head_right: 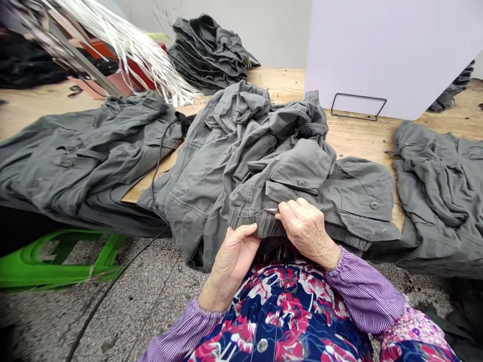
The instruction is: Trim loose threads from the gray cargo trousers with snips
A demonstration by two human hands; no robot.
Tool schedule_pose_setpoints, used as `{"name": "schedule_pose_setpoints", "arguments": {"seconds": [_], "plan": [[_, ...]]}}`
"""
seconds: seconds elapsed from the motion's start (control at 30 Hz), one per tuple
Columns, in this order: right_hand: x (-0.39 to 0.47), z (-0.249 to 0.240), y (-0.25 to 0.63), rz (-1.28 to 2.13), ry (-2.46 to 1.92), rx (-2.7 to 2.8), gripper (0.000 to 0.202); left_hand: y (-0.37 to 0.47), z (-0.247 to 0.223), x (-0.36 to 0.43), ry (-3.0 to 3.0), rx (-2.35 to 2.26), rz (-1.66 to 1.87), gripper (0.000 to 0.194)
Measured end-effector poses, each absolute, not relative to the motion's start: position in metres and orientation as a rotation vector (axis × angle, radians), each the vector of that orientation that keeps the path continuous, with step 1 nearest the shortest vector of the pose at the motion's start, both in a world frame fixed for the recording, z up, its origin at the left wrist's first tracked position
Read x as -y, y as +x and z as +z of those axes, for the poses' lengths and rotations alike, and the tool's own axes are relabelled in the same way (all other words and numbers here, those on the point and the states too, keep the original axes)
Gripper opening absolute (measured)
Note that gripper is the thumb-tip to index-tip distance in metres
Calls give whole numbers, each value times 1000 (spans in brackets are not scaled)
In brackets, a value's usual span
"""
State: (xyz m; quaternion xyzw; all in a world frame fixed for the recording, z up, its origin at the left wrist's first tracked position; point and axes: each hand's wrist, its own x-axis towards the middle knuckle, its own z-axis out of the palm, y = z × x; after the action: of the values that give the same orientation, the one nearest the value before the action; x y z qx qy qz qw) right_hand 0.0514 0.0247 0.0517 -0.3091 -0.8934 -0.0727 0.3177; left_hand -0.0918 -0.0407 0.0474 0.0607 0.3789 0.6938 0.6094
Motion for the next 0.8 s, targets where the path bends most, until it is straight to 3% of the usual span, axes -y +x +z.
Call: {"name": "schedule_pose_setpoints", "arguments": {"seconds": [0.47, 0.67, 0.8], "plan": [[-25, 43, 48, -143, -773, 2277, 8, -94, 42, 41, 225, -954, 1614, 13], [-34, 49, 59, 34, -807, 2033, 26, -110, 29, 54, 627, -1737, 1814, 27], [-37, 49, 58, 97, -838, 2011, 29, -119, 41, 44, 1414, -2257, 1983, 38]]}}
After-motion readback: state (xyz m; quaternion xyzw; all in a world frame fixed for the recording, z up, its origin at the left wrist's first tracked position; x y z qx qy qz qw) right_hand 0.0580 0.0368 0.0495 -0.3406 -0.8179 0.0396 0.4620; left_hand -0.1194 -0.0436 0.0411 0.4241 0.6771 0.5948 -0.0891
